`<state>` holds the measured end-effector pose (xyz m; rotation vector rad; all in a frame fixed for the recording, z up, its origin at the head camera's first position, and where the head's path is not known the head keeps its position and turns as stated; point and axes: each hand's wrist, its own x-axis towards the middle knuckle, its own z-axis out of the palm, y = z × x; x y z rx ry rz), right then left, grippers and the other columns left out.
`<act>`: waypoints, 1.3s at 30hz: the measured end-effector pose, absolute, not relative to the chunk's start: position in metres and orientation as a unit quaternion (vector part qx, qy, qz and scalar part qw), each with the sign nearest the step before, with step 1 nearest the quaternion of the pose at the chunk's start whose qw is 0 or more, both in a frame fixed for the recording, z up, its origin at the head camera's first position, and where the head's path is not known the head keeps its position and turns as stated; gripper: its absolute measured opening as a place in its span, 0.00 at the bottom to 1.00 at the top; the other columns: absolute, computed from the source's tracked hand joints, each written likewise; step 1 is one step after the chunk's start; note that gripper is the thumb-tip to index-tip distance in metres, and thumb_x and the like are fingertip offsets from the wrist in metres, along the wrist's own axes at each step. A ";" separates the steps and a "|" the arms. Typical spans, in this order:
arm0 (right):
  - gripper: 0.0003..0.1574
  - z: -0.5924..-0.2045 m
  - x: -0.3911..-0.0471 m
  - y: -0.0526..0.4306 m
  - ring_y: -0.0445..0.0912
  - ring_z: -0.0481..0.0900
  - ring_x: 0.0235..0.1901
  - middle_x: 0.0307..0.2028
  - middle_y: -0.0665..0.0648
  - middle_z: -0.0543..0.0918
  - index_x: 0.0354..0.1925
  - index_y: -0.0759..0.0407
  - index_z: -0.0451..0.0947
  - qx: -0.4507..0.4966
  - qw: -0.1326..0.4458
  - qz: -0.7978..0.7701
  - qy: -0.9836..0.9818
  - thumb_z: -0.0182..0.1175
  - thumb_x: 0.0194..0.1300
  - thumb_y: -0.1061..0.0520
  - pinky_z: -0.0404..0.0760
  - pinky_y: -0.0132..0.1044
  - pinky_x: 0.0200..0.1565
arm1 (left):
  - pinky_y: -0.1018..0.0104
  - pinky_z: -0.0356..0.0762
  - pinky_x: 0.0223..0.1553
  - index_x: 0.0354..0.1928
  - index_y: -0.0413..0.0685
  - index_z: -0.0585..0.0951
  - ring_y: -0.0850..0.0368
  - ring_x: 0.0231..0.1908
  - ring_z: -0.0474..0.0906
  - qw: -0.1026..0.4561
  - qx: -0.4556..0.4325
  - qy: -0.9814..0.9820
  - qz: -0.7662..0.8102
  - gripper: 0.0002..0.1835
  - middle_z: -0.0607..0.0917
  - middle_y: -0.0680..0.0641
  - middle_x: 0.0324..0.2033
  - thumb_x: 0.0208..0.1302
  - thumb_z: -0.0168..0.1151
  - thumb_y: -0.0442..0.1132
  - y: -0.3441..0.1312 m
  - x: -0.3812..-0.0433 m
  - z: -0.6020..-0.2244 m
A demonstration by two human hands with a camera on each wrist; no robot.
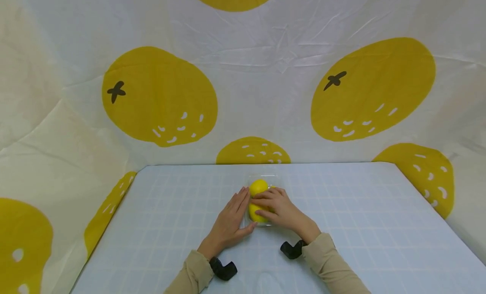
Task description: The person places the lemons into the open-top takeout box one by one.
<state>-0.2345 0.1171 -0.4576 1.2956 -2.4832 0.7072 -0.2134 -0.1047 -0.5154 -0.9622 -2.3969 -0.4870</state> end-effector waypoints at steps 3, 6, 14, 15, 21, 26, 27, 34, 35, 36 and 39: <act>0.21 -0.457 -0.234 0.116 0.53 0.74 0.55 0.54 0.56 0.84 0.57 0.57 0.83 0.442 0.132 0.237 -0.855 0.62 0.68 0.52 0.65 0.57 0.57 | 0.50 0.57 0.72 0.72 0.31 0.61 0.45 0.73 0.56 0.265 -0.360 -0.876 -0.183 0.45 0.61 0.37 0.73 0.74 0.34 0.66 -0.105 -0.214 -0.516; 0.21 -0.456 -0.235 0.117 0.53 0.74 0.54 0.53 0.55 0.83 0.57 0.58 0.82 0.433 0.137 0.244 -0.857 0.62 0.69 0.53 0.67 0.56 0.57 | 0.50 0.58 0.71 0.72 0.31 0.62 0.44 0.73 0.57 0.273 -0.364 -0.871 -0.185 0.44 0.62 0.36 0.72 0.74 0.36 0.65 -0.105 -0.215 -0.516; 0.27 -0.448 -0.240 0.133 0.52 0.76 0.53 0.52 0.56 0.83 0.52 0.60 0.82 0.375 0.178 0.266 -0.870 0.74 0.55 0.54 0.75 0.54 0.55 | 0.49 0.59 0.71 0.71 0.30 0.63 0.43 0.72 0.58 0.277 -0.366 -0.869 -0.185 0.44 0.64 0.35 0.71 0.74 0.35 0.64 -0.105 -0.214 -0.516; 0.27 -0.446 -0.241 0.135 0.53 0.76 0.53 0.52 0.57 0.83 0.52 0.60 0.82 0.371 0.178 0.261 -0.873 0.75 0.53 0.55 0.76 0.55 0.54 | 0.49 0.59 0.71 0.71 0.30 0.63 0.43 0.72 0.58 0.278 -0.366 -0.869 -0.186 0.44 0.64 0.35 0.71 0.74 0.35 0.64 -0.105 -0.214 -0.515; 0.33 -0.441 -0.238 0.141 0.57 0.77 0.54 0.56 0.61 0.81 0.52 0.62 0.83 0.335 0.134 0.218 -0.907 0.79 0.46 0.55 0.77 0.57 0.55 | 0.50 0.57 0.72 0.71 0.31 0.62 0.44 0.73 0.57 0.271 -0.365 -0.871 -0.187 0.43 0.63 0.36 0.72 0.74 0.36 0.64 -0.105 -0.214 -0.514; 0.42 -0.443 -0.237 0.137 0.60 0.76 0.57 0.60 0.64 0.77 0.60 0.65 0.78 0.311 0.093 0.196 -0.925 0.79 0.46 0.57 0.74 0.57 0.59 | 0.51 0.57 0.72 0.72 0.31 0.62 0.44 0.73 0.57 0.270 -0.366 -0.871 -0.188 0.43 0.63 0.36 0.72 0.74 0.36 0.64 -0.105 -0.214 -0.515; 0.43 -0.443 -0.237 0.137 0.60 0.76 0.57 0.61 0.64 0.77 0.61 0.66 0.77 0.310 0.091 0.192 -0.927 0.79 0.46 0.57 0.74 0.58 0.60 | 0.51 0.57 0.72 0.72 0.31 0.62 0.44 0.73 0.57 0.271 -0.366 -0.871 -0.187 0.43 0.63 0.36 0.72 0.74 0.36 0.64 -0.105 -0.214 -0.515; 0.47 -0.447 -0.234 0.129 0.62 0.71 0.60 0.66 0.67 0.72 0.66 0.70 0.70 0.295 0.068 0.177 -0.937 0.72 0.48 0.58 0.64 0.60 0.64 | 0.51 0.56 0.72 0.72 0.32 0.62 0.45 0.73 0.56 0.270 -0.364 -0.873 -0.183 0.44 0.62 0.36 0.72 0.74 0.34 0.65 -0.105 -0.214 -0.515; 0.48 -0.447 -0.234 0.129 0.62 0.71 0.60 0.66 0.67 0.71 0.67 0.70 0.69 0.293 0.065 0.175 -0.938 0.72 0.48 0.58 0.63 0.60 0.64 | 0.51 0.56 0.72 0.72 0.32 0.62 0.45 0.73 0.56 0.270 -0.364 -0.872 -0.183 0.44 0.62 0.36 0.72 0.74 0.35 0.65 -0.105 -0.214 -0.515; 0.48 -0.448 -0.233 0.128 0.62 0.70 0.60 0.66 0.68 0.71 0.67 0.70 0.69 0.291 0.063 0.175 -0.938 0.71 0.48 0.59 0.63 0.60 0.65 | 0.51 0.56 0.72 0.72 0.32 0.62 0.45 0.73 0.56 0.271 -0.365 -0.872 -0.183 0.43 0.62 0.36 0.72 0.74 0.35 0.65 -0.105 -0.214 -0.515; 0.49 -0.449 -0.233 0.125 0.63 0.70 0.59 0.65 0.68 0.72 0.67 0.71 0.67 0.281 0.061 0.188 -0.939 0.72 0.48 0.60 0.63 0.61 0.65 | 0.51 0.56 0.72 0.71 0.31 0.62 0.44 0.73 0.57 0.272 -0.366 -0.870 -0.185 0.43 0.63 0.36 0.72 0.74 0.36 0.64 -0.104 -0.214 -0.515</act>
